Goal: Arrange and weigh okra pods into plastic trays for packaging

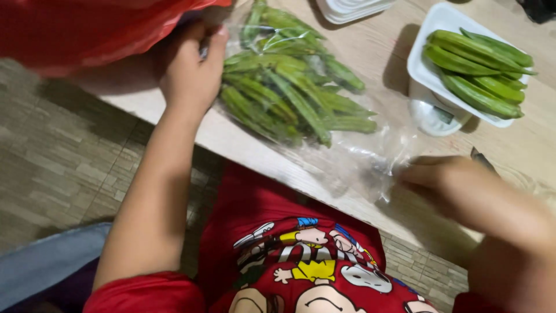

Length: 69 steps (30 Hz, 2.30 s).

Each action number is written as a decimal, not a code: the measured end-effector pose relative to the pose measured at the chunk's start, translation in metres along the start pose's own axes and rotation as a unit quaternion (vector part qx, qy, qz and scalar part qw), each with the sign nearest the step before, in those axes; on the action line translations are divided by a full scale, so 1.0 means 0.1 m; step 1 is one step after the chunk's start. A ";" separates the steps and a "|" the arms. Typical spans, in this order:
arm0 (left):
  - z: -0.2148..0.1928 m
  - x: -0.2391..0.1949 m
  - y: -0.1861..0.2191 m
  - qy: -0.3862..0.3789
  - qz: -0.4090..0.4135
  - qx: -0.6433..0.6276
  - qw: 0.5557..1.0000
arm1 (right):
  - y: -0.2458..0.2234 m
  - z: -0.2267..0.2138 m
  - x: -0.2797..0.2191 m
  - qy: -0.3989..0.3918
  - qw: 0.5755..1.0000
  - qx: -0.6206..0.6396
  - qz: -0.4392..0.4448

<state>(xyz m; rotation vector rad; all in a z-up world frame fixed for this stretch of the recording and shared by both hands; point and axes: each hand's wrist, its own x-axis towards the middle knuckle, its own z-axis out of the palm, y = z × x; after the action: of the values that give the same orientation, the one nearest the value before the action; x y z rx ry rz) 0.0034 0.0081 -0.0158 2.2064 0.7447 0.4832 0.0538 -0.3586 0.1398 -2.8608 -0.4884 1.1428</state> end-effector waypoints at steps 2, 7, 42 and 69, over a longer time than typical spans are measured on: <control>-0.02 -0.03 0.03 -0.005 0.003 -0.003 1.000 | -0.21 0.17 0.07 -0.072 0.992 0.033 0.094; -0.03 -0.07 0.00 0.032 0.113 -0.118 0.986 | 0.23 0.57 0.57 0.190 0.891 0.096 -0.401; 0.05 -0.10 -0.27 0.012 0.087 -0.061 0.994 | 1.05 -0.48 0.38 0.449 0.729 0.408 -0.318; 0.08 -0.04 -0.20 -0.017 0.049 -0.141 0.989 | 1.07 -1.24 1.38 0.360 0.889 -0.023 -0.282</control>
<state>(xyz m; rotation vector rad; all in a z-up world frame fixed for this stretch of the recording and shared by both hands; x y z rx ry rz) -0.0024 0.0122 -0.0366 1.9867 0.5159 0.5625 0.2616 -0.4075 0.1243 -2.5967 -1.1575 -0.0337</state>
